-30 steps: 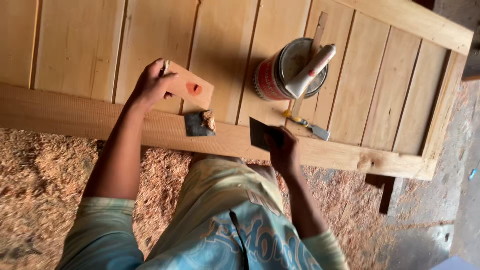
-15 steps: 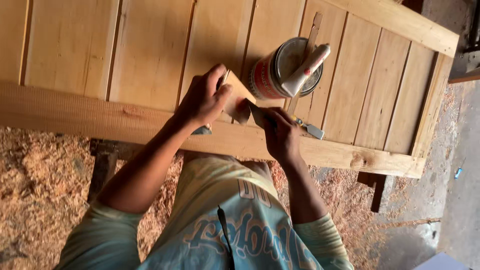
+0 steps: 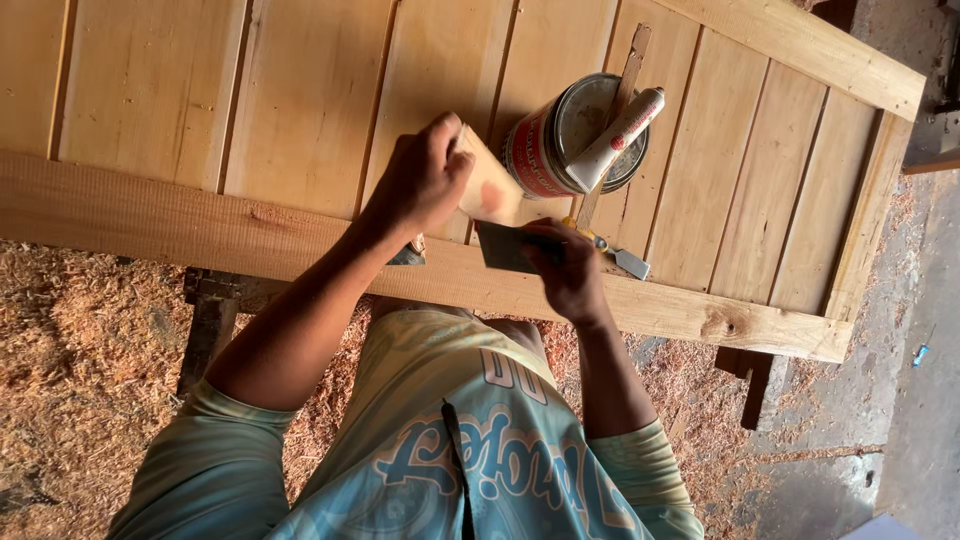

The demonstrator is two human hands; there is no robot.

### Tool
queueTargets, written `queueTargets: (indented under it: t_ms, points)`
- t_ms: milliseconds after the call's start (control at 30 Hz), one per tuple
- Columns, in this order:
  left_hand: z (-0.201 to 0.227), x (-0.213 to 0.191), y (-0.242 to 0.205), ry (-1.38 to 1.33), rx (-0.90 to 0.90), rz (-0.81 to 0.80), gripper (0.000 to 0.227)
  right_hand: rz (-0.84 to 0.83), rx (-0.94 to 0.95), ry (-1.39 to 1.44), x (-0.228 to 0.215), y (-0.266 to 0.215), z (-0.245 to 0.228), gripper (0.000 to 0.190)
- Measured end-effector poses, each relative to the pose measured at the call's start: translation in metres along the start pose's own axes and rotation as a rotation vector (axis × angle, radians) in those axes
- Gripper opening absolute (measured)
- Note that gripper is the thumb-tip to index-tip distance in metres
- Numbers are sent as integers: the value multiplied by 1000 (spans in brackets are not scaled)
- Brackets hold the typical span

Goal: The person scoops wood filler from a can onto a putty knife and applies it to gaps and imperfections on a wooden door frame. They spread the filler along the edges and panels, smoothing it into the wood grain.

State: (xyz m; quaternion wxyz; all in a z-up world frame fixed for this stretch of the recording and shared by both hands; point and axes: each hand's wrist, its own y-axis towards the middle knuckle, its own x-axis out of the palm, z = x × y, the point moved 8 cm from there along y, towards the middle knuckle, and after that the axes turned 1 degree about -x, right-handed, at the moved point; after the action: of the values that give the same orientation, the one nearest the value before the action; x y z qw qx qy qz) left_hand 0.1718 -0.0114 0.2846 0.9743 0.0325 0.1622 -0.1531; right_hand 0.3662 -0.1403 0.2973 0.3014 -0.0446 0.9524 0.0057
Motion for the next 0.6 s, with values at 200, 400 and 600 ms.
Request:
queueTargets:
  t_ms: [200, 400, 600]
  points:
    - [-5, -26, 11, -108, 7, 65, 20, 74, -131, 648, -22, -21, 13, 14]
    - [-37, -8, 6, -601, -273, -52, 14, 203, 14, 916, -29, -67, 41, 19]
    - [-103, -8, -9, -253, -234, -134, 19, 480, 131, 1064, -32, -112, 85, 22]
